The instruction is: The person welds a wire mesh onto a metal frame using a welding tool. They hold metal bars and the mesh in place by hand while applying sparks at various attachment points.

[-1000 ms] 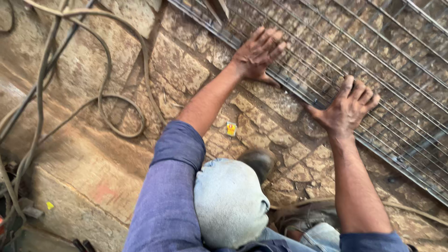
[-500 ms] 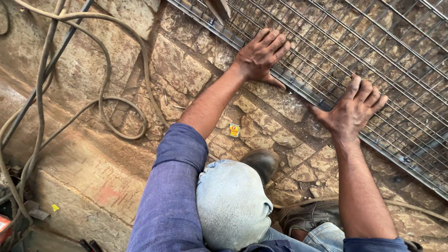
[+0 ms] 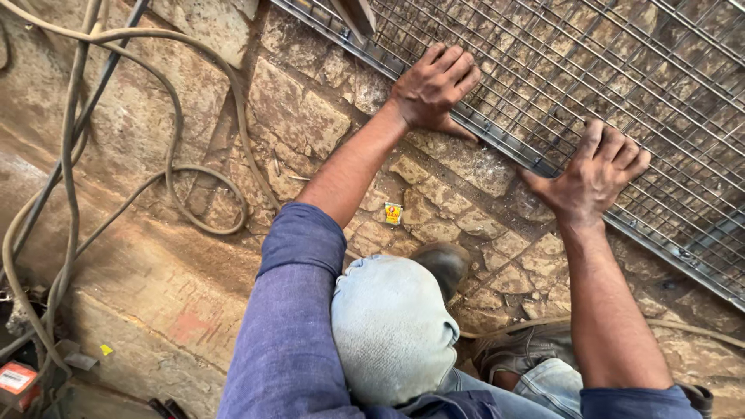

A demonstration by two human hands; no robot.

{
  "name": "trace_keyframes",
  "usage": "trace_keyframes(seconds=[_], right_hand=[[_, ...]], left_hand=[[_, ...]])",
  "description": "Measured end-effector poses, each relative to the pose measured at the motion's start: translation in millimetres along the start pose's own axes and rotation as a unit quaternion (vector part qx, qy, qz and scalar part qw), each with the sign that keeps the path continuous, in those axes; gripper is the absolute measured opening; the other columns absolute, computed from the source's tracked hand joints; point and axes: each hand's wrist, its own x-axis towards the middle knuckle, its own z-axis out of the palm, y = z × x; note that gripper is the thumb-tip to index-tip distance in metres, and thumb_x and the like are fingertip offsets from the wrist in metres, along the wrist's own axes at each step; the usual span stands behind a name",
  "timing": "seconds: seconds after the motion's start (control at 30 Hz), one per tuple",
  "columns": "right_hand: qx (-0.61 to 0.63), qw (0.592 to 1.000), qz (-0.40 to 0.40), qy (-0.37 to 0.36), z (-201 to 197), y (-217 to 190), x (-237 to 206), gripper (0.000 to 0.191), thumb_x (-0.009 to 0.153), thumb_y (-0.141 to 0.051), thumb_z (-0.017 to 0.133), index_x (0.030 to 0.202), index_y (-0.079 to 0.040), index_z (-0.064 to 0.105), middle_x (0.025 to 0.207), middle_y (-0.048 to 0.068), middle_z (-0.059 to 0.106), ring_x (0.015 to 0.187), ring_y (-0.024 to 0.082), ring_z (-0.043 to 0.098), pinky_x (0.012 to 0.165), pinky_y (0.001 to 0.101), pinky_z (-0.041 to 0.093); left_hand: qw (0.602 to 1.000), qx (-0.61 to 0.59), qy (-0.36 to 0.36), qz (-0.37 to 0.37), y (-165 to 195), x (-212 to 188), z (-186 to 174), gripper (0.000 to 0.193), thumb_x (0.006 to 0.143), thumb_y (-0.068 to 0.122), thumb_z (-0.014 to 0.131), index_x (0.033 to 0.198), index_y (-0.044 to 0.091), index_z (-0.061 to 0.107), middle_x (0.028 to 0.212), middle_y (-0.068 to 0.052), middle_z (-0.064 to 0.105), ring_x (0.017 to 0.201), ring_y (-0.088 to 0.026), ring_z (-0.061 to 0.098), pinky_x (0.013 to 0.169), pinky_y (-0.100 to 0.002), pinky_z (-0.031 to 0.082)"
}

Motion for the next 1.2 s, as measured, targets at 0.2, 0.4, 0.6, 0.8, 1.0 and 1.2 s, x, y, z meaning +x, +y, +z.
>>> trace_keyframes(seconds=[0.2, 0.4, 0.6, 0.8, 1.0, 1.2], right_hand=[[0.002, 1.0, 0.004, -0.01, -3, -2, 1, 0.123, 0.067, -0.089, 0.082, 0.148, -0.008, 0.038, 0.134, 0.018, 0.041, 0.134, 0.037, 0.04, 0.118, 0.0665, 0.021], [0.019, 0.999, 0.017, -0.036, -5, -1, 3, 0.122, 0.069, -0.088, 0.083, 0.148, -0.007, 0.037, 0.134, 0.021, 0.04, 0.134, 0.04, 0.039, 0.116, 0.0676, 0.021], [0.01, 0.999, 0.009, -0.036, -8, -3, 4, 0.128, 0.067, -0.087, 0.084, 0.15, -0.005, 0.032, 0.136, 0.02, 0.038, 0.135, 0.039, 0.038, 0.117, 0.0675, 0.02], [0.005, 0.996, 0.038, -0.081, -8, -6, 13, 0.131, 0.061, -0.085, 0.083, 0.15, -0.006, 0.028, 0.138, 0.021, 0.035, 0.135, 0.04, 0.033, 0.12, 0.0655, 0.014], [0.022, 0.997, 0.034, -0.071, -16, -13, 24, 0.139, 0.056, -0.086, 0.082, 0.154, -0.006, 0.025, 0.138, 0.021, 0.033, 0.136, 0.041, 0.029, 0.119, 0.063, 0.006], [0.03, 0.994, 0.053, -0.09, -23, -16, 32, 0.142, 0.052, -0.086, 0.081, 0.154, -0.008, 0.022, 0.143, 0.02, 0.031, 0.14, 0.04, 0.025, 0.121, 0.0598, 0.005]], left_hand=[[1.0, -0.023, -0.014, -0.01, 1, 1, -3, 0.12, 0.085, 0.108, 0.033, 0.12, -0.001, 0.068, 0.118, -0.022, 0.064, 0.114, -0.037, 0.059, 0.099, -0.056, 0.047], [0.999, -0.026, -0.024, -0.017, 2, 1, -7, 0.127, 0.082, 0.112, 0.034, 0.128, -0.002, 0.066, 0.123, -0.025, 0.063, 0.117, -0.038, 0.058, 0.104, -0.056, 0.044], [0.997, -0.039, -0.057, -0.03, 2, 4, -10, 0.13, 0.08, 0.112, 0.035, 0.131, -0.003, 0.063, 0.125, -0.026, 0.062, 0.119, -0.04, 0.057, 0.105, -0.056, 0.042], [0.996, -0.024, -0.078, -0.038, 0, 9, -18, 0.13, 0.078, 0.112, 0.036, 0.137, -0.002, 0.059, 0.133, -0.024, 0.055, 0.129, -0.04, 0.05, 0.113, -0.055, 0.036], [0.969, -0.028, -0.234, -0.073, 1, 20, -43, 0.131, 0.078, 0.106, 0.04, 0.15, -0.003, 0.036, 0.155, -0.025, 0.029, 0.148, -0.04, 0.025, 0.125, -0.054, 0.018], [0.96, 0.047, -0.147, -0.233, 43, 4, -70, 0.104, 0.08, 0.082, 0.048, 0.158, 0.019, 0.018, 0.163, -0.018, 0.016, 0.149, -0.036, 0.02, 0.124, -0.055, 0.012]])
